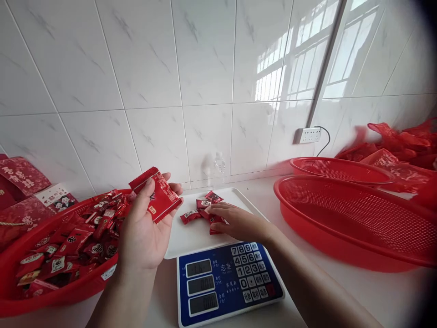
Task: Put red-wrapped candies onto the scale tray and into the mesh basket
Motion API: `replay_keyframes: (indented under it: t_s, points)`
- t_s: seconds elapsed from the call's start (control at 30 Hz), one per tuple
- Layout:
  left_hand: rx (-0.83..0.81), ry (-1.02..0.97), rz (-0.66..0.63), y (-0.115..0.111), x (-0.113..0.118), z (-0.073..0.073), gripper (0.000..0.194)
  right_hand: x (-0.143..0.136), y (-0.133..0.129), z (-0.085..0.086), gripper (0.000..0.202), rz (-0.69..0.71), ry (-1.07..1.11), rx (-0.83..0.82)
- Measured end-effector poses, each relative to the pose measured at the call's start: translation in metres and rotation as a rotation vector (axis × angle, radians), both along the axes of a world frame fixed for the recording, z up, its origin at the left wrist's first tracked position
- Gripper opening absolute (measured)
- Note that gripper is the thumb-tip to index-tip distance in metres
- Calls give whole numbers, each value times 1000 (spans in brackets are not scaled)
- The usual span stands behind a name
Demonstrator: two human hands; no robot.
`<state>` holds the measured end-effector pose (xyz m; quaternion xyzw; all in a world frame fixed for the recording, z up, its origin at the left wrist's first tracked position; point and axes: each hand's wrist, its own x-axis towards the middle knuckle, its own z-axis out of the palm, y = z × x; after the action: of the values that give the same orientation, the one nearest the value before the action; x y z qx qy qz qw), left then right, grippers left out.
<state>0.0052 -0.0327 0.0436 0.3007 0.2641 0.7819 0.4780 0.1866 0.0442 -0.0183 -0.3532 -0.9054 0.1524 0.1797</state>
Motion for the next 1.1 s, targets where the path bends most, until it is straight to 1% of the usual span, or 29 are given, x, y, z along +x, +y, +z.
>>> replay_keyframes:
  t_s: [0.07,0.13,0.2,0.23,0.3,0.4,0.43,0.5,0.53,0.6,0.73,0.87,0.93,1.0,1.07,1.1]
  points:
    - [11,-4,0,0,0,1,14,5,1,6,43,-65,20,38]
    - [22,-4,17,-1,-2,2,13,18,1,13,48,-190,59,79]
    - [31,-4,39,-2,-5,4,14,40,1,17,53,-333,69,127]
    - [35,-4,46,-2,-6,5,15,54,-1,16,54,-404,49,155]
    - [34,-11,46,-4,-7,6,15,85,-5,8,56,-535,-56,222]
    - [0,-40,27,-5,-6,5,14,135,-19,-14,57,-753,-255,257]
    - [-11,-49,17,-5,-5,4,14,149,-24,-22,56,-810,-297,248]
    - [-25,-57,-3,-6,-2,4,14,169,-34,-34,54,-878,-354,177]
    - [-26,-55,-9,-6,-1,3,13,175,-38,-38,51,-892,-368,146]
    - [-27,-40,-11,-7,0,4,12,177,-44,-42,46,-907,-377,130]
    - [4,-3,-11,-12,-1,6,12,160,-46,-40,40,-916,-376,185]
    - [9,15,-9,-15,-2,7,12,147,-39,-37,40,-870,-352,168]
    - [-19,5,-3,-15,-3,7,13,144,-33,-36,40,-809,-295,171]
    - [-39,-11,2,-15,-4,8,14,137,-27,-33,41,-716,-199,235]
    - [-37,-22,2,-14,-4,8,15,123,-22,-29,46,-602,-106,285]
    - [-32,-26,0,-14,-4,8,15,114,-19,-26,49,-541,-70,278]
